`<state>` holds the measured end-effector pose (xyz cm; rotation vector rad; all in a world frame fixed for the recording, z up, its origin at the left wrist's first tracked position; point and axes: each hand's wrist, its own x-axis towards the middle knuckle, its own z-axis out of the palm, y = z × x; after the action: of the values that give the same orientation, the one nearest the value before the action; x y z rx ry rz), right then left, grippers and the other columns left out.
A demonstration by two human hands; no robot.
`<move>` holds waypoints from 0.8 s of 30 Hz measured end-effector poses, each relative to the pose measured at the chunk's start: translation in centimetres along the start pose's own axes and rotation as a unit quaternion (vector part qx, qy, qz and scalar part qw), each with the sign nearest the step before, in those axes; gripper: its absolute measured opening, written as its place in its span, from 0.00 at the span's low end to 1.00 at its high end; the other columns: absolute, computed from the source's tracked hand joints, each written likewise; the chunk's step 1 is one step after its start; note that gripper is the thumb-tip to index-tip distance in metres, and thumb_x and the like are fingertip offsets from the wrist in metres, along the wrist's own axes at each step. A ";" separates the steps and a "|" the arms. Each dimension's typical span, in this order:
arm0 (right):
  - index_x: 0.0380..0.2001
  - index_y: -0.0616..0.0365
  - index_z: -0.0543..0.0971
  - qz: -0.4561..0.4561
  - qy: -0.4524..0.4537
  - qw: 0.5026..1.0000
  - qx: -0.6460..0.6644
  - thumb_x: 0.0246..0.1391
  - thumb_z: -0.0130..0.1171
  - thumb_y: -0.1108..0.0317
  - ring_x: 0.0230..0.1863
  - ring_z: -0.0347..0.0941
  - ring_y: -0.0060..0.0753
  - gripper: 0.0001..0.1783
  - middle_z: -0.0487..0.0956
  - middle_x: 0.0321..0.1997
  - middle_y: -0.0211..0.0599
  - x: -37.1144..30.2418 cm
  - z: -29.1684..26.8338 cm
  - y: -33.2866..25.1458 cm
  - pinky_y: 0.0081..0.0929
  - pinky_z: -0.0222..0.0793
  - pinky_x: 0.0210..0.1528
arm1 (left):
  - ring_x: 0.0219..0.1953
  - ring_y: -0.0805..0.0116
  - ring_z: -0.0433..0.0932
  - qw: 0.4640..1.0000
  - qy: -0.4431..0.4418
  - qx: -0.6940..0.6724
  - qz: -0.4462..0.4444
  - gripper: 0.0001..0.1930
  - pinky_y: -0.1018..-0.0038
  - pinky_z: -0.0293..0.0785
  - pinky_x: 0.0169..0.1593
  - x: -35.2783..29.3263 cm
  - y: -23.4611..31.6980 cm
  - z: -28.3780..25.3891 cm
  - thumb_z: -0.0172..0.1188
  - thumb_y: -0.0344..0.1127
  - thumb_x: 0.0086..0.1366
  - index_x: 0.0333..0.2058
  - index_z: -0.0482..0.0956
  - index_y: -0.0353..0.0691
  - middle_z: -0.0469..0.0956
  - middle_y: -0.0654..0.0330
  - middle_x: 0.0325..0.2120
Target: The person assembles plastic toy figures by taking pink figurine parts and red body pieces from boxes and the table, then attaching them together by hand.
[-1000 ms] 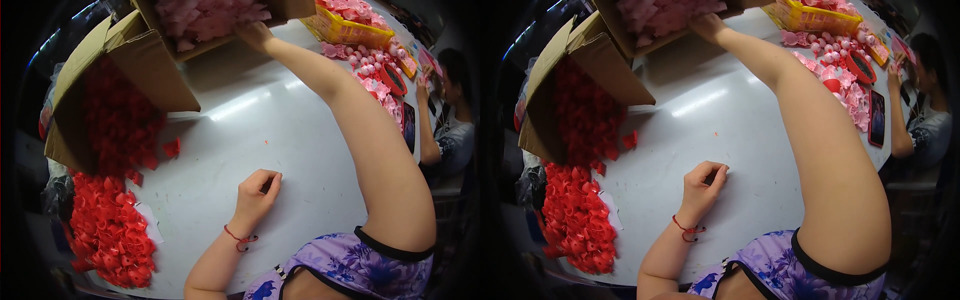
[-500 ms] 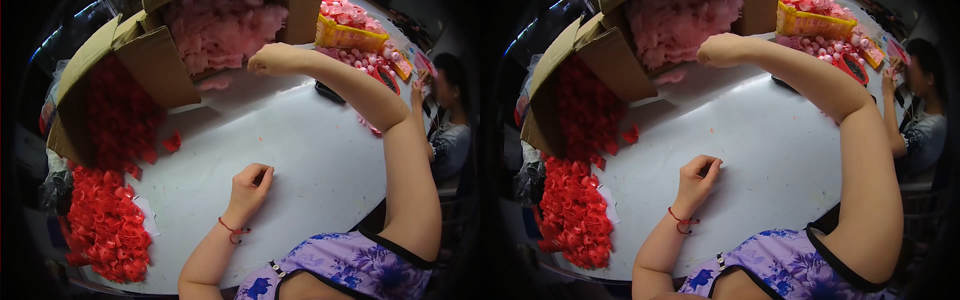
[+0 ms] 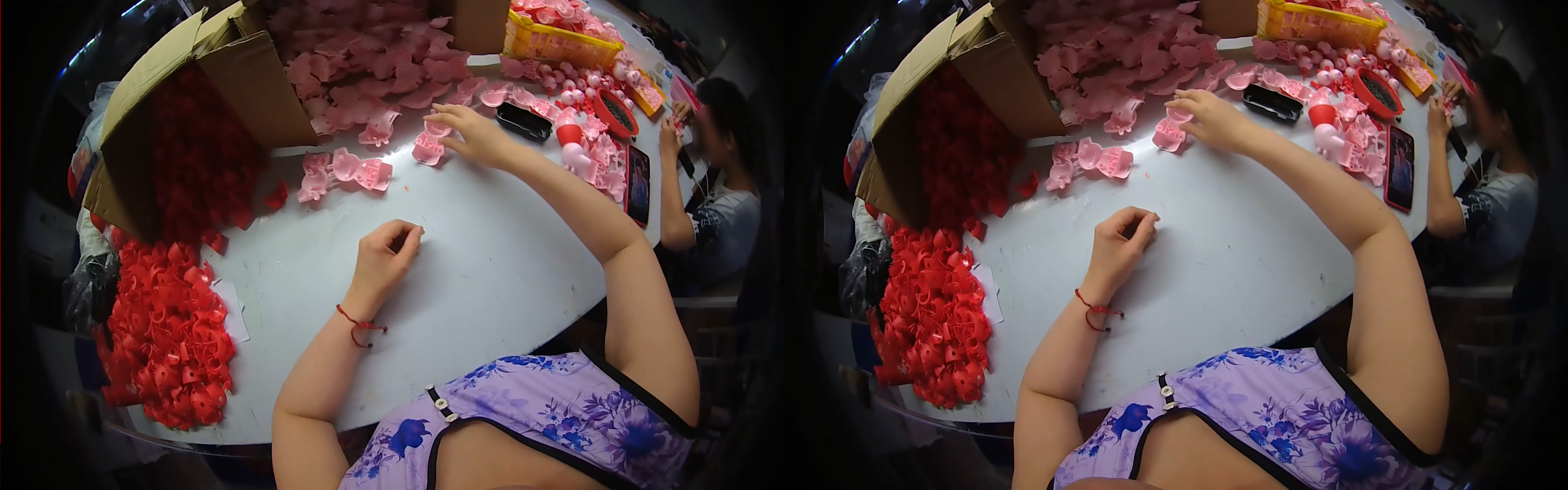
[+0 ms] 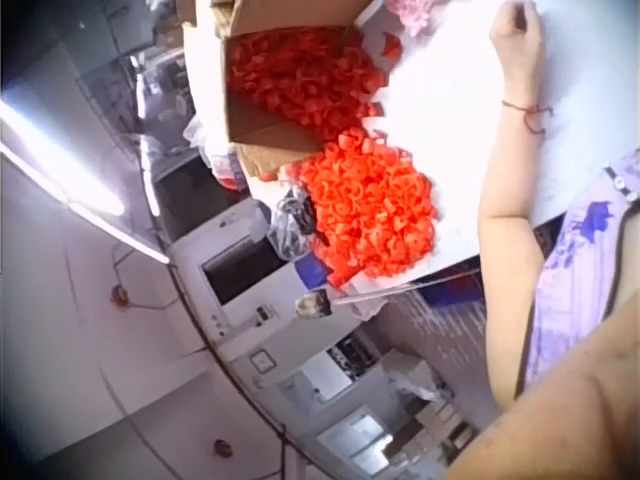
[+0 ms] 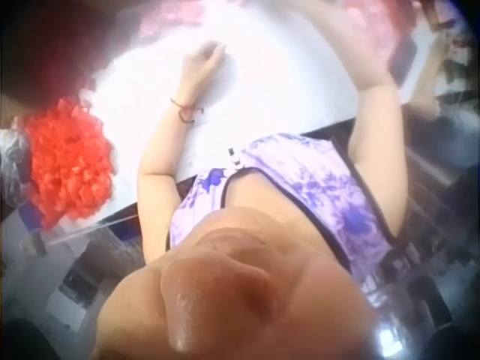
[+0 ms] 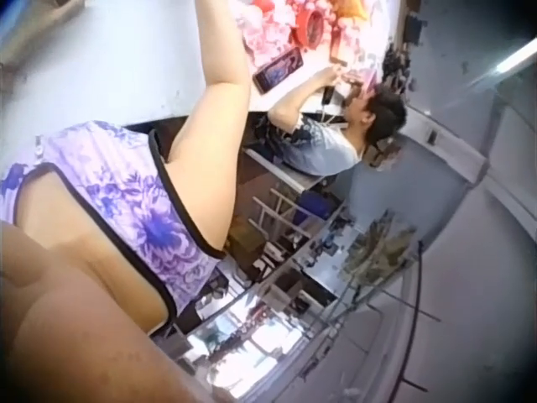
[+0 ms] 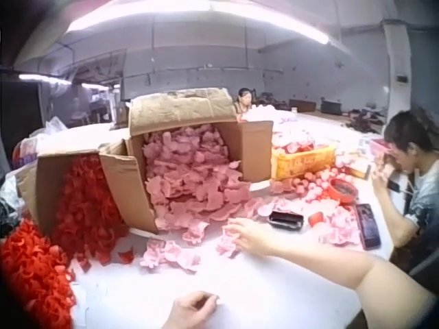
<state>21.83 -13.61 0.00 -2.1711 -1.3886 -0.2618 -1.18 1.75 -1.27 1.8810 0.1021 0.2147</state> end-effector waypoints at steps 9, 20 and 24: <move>0.54 0.53 0.65 0.071 0.131 0.959 -0.243 0.46 0.60 0.60 0.59 0.59 0.51 0.31 0.65 0.56 0.51 -4.0 -2.7 -0.5 0.43 0.54 0.59 | 0.20 0.81 0.70 0.999 0.015 -0.037 -0.007 0.09 0.84 0.66 0.26 0.2 -0.4 0.6 0.54 0.33 0.62 0.29 0.77 0.32 0.74 0.64 0.18; 0.44 0.54 0.77 0.303 -0.080 0.909 -0.276 0.53 0.39 0.35 0.57 0.62 0.55 0.35 0.75 0.47 0.51 2.8 -4.1 7.7 0.57 0.40 0.62 | 0.19 0.82 0.69 1.000 0.021 -0.012 -0.004 0.09 0.84 0.64 0.23 -0.1 -0.5 0.9 0.55 0.34 0.62 0.28 0.77 0.33 0.74 0.65 0.17; 0.41 0.56 0.77 0.294 0.014 0.946 -0.133 0.52 0.46 0.42 0.53 0.66 0.52 0.29 0.68 0.55 0.48 3.7 2.0 4.1 0.48 0.58 0.56 | 0.18 0.82 0.69 0.999 0.018 -0.038 -0.015 0.10 0.84 0.64 0.23 -0.4 -1.0 0.6 0.54 0.34 0.62 0.29 0.77 0.32 0.74 0.65 0.17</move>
<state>26.85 -10.96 -1.40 -2.6753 -0.6604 -0.2596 -1.41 1.43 -2.43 1.7992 0.1457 0.2285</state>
